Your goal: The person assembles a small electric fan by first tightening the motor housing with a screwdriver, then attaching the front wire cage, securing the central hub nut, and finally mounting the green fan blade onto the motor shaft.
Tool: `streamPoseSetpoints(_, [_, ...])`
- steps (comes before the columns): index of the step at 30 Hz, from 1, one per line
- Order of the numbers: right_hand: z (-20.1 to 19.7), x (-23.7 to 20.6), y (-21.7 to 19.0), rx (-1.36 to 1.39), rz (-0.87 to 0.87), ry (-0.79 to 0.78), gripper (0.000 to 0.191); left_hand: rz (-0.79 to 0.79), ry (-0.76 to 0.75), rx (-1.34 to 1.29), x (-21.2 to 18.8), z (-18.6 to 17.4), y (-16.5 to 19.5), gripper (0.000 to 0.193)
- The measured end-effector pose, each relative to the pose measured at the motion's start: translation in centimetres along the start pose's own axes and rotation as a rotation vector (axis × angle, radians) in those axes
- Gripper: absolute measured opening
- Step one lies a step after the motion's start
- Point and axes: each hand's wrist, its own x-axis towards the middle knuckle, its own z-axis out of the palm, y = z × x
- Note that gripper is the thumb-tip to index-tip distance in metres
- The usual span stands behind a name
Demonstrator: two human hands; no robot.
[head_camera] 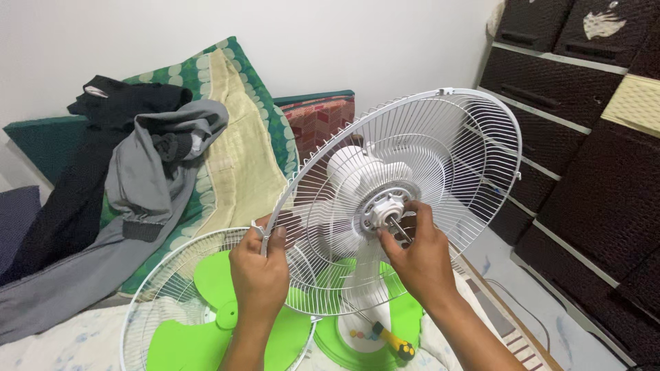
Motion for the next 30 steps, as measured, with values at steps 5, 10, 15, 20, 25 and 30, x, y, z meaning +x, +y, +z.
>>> streamPoseSetpoints(5, [-0.4,-0.9,0.3,-0.111,0.035,0.061,0.035,-0.026,-0.004,-0.016,0.0,0.0,-0.1,0.022])
streamPoseSetpoints(10, [-0.6,-1.8,0.2,-0.167,0.019,0.069,0.028,-0.048,-0.004,0.031,0.1,-0.1,0.1,0.022])
streamPoseSetpoints(15, [-0.6,-1.5,-0.2,-0.201,0.047,0.038,0.028,-0.041,0.01,0.0,0.0,-0.1,0.2,0.02])
streamPoseSetpoints(20, [-0.7,-1.1,-0.7,-0.237,0.1,0.041,0.033,-0.059,0.009,0.076,-0.1,-0.2,0.0,0.021])
streamPoseSetpoints(25, [0.1,-0.4,-1.2,-0.211,-0.253,0.148,0.061,-0.066,0.005,0.02,0.0,0.1,-0.1,0.021])
streamPoseSetpoints(30, [1.0,1.3,-1.5,-0.315,-0.047,0.098,0.048,0.01,0.025,0.101,0.0,-0.1,-0.1,0.02])
